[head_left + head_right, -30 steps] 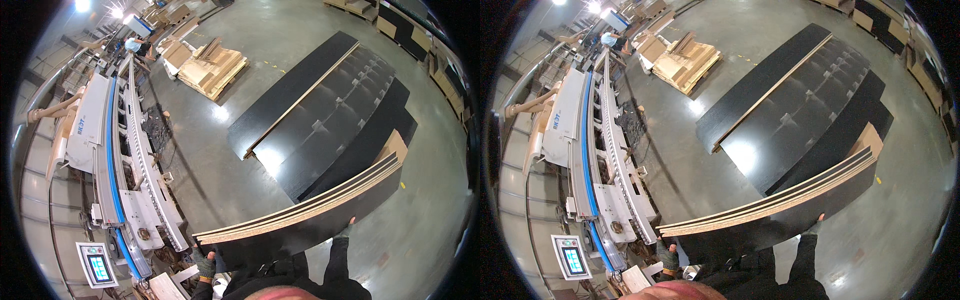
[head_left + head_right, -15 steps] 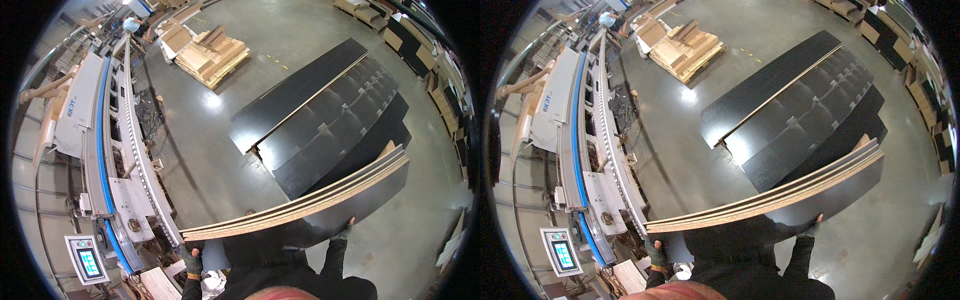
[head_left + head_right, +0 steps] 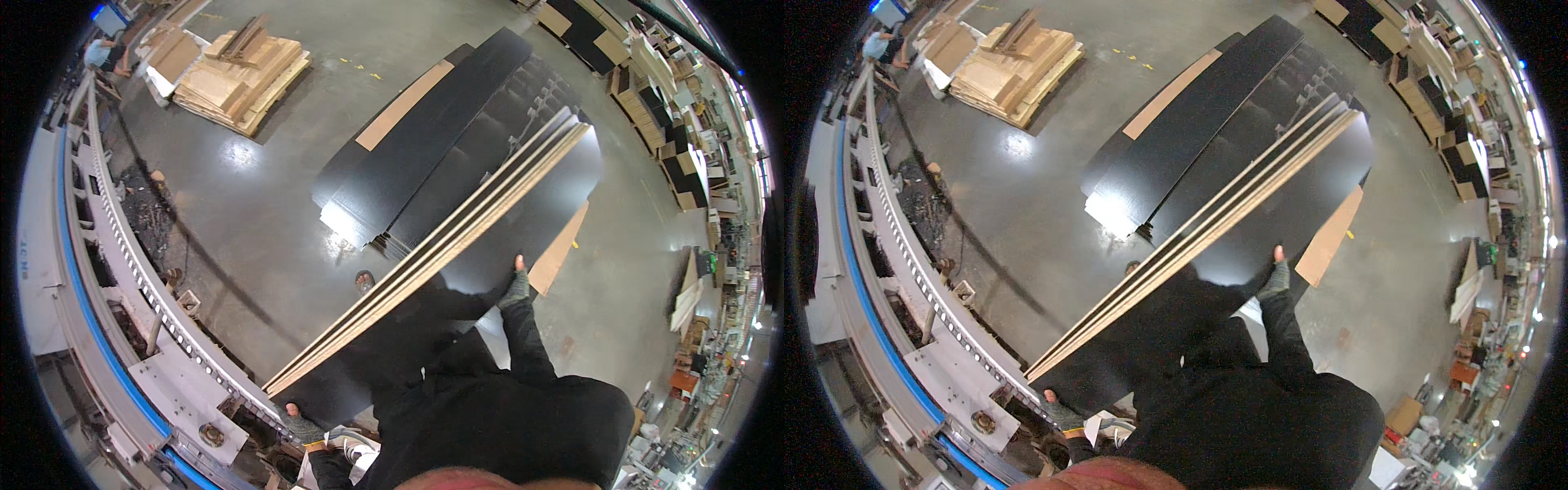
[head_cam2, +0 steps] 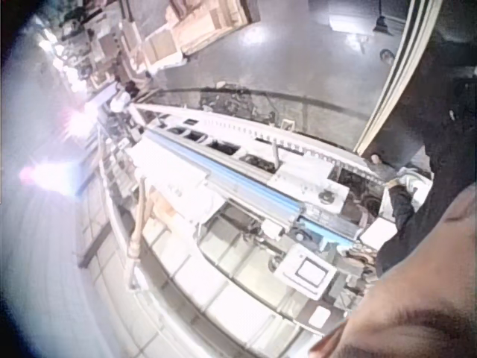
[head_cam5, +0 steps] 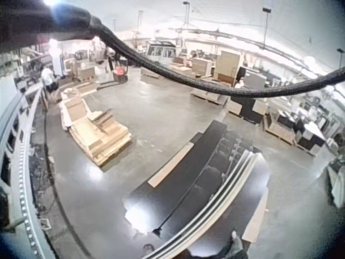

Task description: The person picks up a sheet of paper from a stack of dark wood panels and places it on a nearby table. They then repeatedly pick up individual dark wood panels from the stack and feed them into a large industrial machine for processing.

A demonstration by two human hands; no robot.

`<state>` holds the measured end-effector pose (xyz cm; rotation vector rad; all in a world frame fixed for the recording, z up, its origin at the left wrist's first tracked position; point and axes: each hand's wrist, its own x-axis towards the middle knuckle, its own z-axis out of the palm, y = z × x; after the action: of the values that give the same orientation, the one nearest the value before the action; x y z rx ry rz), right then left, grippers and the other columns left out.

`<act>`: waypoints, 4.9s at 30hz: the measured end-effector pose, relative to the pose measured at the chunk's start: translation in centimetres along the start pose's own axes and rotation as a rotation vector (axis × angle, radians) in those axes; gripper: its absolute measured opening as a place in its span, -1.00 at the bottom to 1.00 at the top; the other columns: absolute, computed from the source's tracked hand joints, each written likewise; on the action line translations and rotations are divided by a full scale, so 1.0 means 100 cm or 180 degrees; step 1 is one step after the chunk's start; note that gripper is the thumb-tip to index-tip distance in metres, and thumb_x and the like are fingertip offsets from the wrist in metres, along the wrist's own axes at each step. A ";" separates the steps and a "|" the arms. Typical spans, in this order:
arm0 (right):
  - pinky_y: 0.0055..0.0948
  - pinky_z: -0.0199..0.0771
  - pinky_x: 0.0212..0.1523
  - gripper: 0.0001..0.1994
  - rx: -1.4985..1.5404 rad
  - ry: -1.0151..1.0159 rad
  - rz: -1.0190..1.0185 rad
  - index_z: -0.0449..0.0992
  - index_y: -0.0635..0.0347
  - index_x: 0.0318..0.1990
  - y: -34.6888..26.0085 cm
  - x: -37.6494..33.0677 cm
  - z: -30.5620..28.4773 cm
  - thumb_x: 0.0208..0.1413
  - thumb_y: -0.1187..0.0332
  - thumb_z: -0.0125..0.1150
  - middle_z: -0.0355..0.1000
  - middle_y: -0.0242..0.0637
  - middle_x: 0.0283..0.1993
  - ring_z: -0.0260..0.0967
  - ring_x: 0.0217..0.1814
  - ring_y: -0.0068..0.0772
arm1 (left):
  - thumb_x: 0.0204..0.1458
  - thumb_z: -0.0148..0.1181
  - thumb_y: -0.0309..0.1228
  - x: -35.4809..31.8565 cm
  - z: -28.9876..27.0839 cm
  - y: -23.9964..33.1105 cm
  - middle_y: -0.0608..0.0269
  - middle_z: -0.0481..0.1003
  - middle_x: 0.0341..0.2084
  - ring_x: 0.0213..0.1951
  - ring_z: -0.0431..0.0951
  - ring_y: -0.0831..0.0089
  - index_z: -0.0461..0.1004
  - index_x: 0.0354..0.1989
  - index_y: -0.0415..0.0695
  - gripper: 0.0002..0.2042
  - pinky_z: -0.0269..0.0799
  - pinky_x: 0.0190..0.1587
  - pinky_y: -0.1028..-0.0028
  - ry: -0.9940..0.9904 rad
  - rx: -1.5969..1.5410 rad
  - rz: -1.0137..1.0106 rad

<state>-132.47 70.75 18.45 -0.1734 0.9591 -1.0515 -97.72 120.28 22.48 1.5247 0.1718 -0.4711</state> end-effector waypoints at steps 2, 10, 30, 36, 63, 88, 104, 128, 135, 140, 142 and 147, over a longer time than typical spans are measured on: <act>-0.07 0.29 0.31 -0.32 -0.0068 0.0000 0.0115 0.35 0.18 0.24 0.027 0.015 0.032 0.05 0.00 0.38 0.40 -0.15 0.21 0.32 0.22 -0.03 | -0.03 0.35 0.13 0.035 -0.012 0.013 0.07 0.35 0.16 0.08 0.41 0.20 0.17 0.32 -0.23 -0.11 0.37 0.18 0.26 0.0269 0.0057 -0.0348; -0.10 0.33 0.29 -0.42 -0.0375 0.0289 0.0431 0.39 0.18 0.19 0.138 0.074 0.156 0.11 0.06 0.36 0.41 -0.13 0.20 0.36 0.21 -0.07 | 0.00 0.33 0.11 0.135 -0.032 0.051 0.03 0.25 0.27 0.19 0.33 0.10 0.12 0.36 -0.19 -0.12 0.28 0.27 0.12 0.0321 -0.0140 -0.0277; -0.21 0.33 0.23 -0.21 -0.3161 0.1559 -0.0709 0.27 0.23 0.28 0.179 0.245 0.133 -0.01 0.02 0.48 0.36 -0.18 0.21 0.31 0.20 -0.19 | -0.09 0.22 0.33 0.208 0.109 0.015 -0.05 0.18 0.35 0.28 0.26 0.01 0.15 0.39 -0.21 0.02 0.18 0.32 0.09 0.0172 -0.0207 -0.2348; -0.22 0.12 0.39 0.15 -0.2650 0.1187 -0.0812 0.00 0.36 0.44 0.136 0.274 0.164 -0.18 -0.14 0.53 0.15 0.04 0.40 0.11 0.43 -0.06 | 0.10 0.05 0.29 0.240 0.082 -0.084 0.02 0.34 0.23 0.21 0.34 0.20 0.24 0.32 -0.28 -0.13 0.18 0.33 0.24 -0.0341 0.0339 -0.1680; -0.27 0.14 0.29 -0.26 -0.1359 0.1024 -0.0011 0.37 0.25 0.16 0.039 0.370 0.202 0.09 -0.24 0.26 0.32 -0.24 0.15 0.19 0.19 -0.30 | -0.01 -0.01 0.44 0.369 0.876 -0.105 -0.35 0.45 0.04 0.15 0.44 -0.08 0.38 0.14 -0.37 -0.04 0.28 0.21 0.18 -0.3404 0.3493 0.0848; -0.03 0.11 0.41 -0.05 -0.0886 -0.0276 0.0708 0.08 0.22 0.43 0.159 0.214 0.184 0.08 -0.29 0.20 0.01 -0.04 0.50 0.03 0.47 0.01 | 0.12 0.01 0.23 0.373 0.493 -0.032 -0.14 0.32 0.23 0.29 0.28 -0.03 0.24 0.31 -0.19 -0.22 0.17 0.32 0.17 -0.1578 0.3330 0.1288; -0.05 0.11 0.39 -0.22 -0.0144 -0.0632 0.2164 0.24 0.14 0.33 0.321 0.041 0.165 0.12 -0.21 0.21 0.23 -0.25 0.37 0.14 0.38 -0.13 | 0.07 0.10 0.26 0.245 0.096 -0.097 0.18 0.32 0.27 0.25 0.31 0.19 0.22 0.34 -0.17 -0.16 0.17 0.33 0.19 -0.0709 -0.0727 -0.1508; -0.40 0.39 -0.13 -0.36 -0.2701 0.0568 0.0499 0.38 0.21 0.11 0.241 0.182 0.164 0.01 -0.01 0.46 0.42 -0.31 -0.10 0.34 -0.16 -0.39 | -0.21 0.53 0.02 0.260 0.403 -0.089 -0.07 0.36 0.10 0.04 0.42 0.15 0.14 0.27 -0.40 -0.01 0.36 0.11 0.23 -0.0584 0.1051 -0.1317; 0.02 0.37 0.06 -0.32 -0.1296 0.0980 0.0529 0.25 0.15 0.22 0.273 0.215 0.171 0.01 0.13 0.46 0.31 -0.11 0.13 0.30 0.10 -0.13 | -0.12 0.47 0.06 0.263 0.452 -0.108 -0.08 0.42 0.04 0.03 0.43 0.21 0.20 0.22 -0.47 -0.06 0.34 0.13 0.27 -0.0363 0.1049 -0.1332; 0.12 0.13 0.28 0.01 -0.1577 0.1394 0.0284 0.03 0.10 0.42 0.242 0.225 0.185 -0.11 -0.03 0.51 0.10 -0.02 0.40 0.01 0.42 0.04 | -0.17 0.52 0.02 0.251 0.487 -0.101 -0.15 0.34 0.12 0.06 0.41 0.10 -0.01 0.29 -0.44 0.06 0.40 0.05 0.15 -0.0957 0.0917 -0.1535; -0.25 0.01 0.41 0.20 -0.1737 0.1380 0.0332 -0.19 0.33 0.48 0.236 0.210 0.205 -0.12 -0.08 0.52 0.01 0.04 0.47 -0.03 0.50 -0.04 | -0.13 0.52 -0.07 0.260 0.476 -0.092 -0.11 0.34 0.06 0.04 0.38 0.06 -0.06 0.28 -0.32 -0.01 0.44 -0.10 0.07 -0.1129 0.0537 -0.1636; -0.08 -0.25 0.52 0.10 -0.4193 0.0988 -0.1296 -0.16 0.38 0.47 0.233 0.161 0.189 -0.02 -0.13 0.35 -0.28 0.11 0.57 -0.36 0.63 -0.02 | -0.03 0.44 -0.14 0.260 0.462 -0.103 0.19 0.37 -0.34 -0.41 0.45 0.34 0.09 0.15 -0.23 -0.26 0.41 -0.47 0.27 -0.2048 0.0411 -0.1646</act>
<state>-100.77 64.36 7.72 -1.3585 1.8414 -0.6478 -86.84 70.30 5.25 1.3716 0.0271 -1.3783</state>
